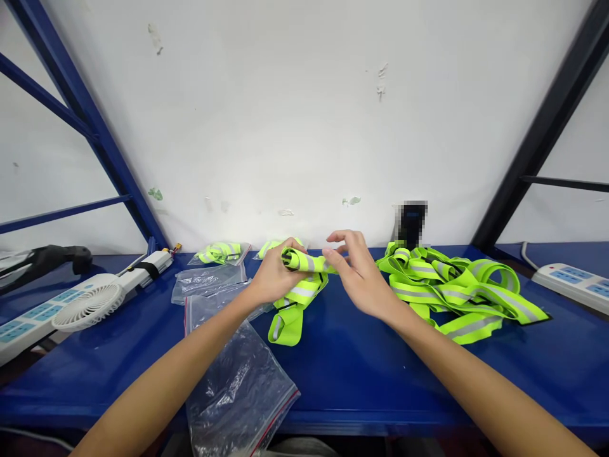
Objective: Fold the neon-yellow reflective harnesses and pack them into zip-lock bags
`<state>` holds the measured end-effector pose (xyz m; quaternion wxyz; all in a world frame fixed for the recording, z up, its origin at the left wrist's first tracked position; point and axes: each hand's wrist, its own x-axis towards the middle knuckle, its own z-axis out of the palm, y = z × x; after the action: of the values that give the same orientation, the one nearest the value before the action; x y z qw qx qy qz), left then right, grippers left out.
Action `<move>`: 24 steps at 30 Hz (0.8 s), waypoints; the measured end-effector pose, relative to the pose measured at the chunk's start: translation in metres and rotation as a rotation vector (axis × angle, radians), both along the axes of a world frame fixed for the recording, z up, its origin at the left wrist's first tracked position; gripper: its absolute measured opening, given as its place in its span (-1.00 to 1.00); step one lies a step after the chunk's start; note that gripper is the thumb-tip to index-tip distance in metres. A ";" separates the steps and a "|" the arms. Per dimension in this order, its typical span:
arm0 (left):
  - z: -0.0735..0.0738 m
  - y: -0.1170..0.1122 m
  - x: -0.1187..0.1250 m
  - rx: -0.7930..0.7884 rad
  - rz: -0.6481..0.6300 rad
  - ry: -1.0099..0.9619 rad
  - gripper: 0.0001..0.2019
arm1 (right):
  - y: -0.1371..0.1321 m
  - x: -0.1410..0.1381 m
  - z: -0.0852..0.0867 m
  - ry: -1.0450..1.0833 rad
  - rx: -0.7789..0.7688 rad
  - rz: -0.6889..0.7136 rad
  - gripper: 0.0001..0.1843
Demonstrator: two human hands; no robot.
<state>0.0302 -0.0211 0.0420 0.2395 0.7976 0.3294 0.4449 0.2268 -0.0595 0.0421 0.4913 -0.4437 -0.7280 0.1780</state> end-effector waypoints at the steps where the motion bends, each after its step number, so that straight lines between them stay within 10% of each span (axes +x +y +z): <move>1: -0.001 0.002 -0.001 -0.042 0.010 -0.018 -0.78 | -0.002 -0.003 0.001 -0.100 0.078 0.016 -0.61; 5: -0.005 0.002 -0.001 -0.180 -0.133 -0.081 -0.81 | -0.002 -0.017 0.007 -0.331 0.188 0.119 -0.66; 13: -0.032 -0.011 0.006 -0.127 -0.089 -0.090 -0.30 | 0.024 -0.012 0.036 0.060 -0.042 0.133 -0.64; 24: -0.007 -0.006 -0.005 0.283 0.384 0.281 -0.54 | 0.056 0.028 0.121 -0.207 0.416 -0.432 -0.83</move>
<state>0.0248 -0.0272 0.0346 -0.0113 0.8001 0.4391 0.4086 0.2547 -0.0040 0.1630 0.5213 -0.4938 -0.6839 -0.1294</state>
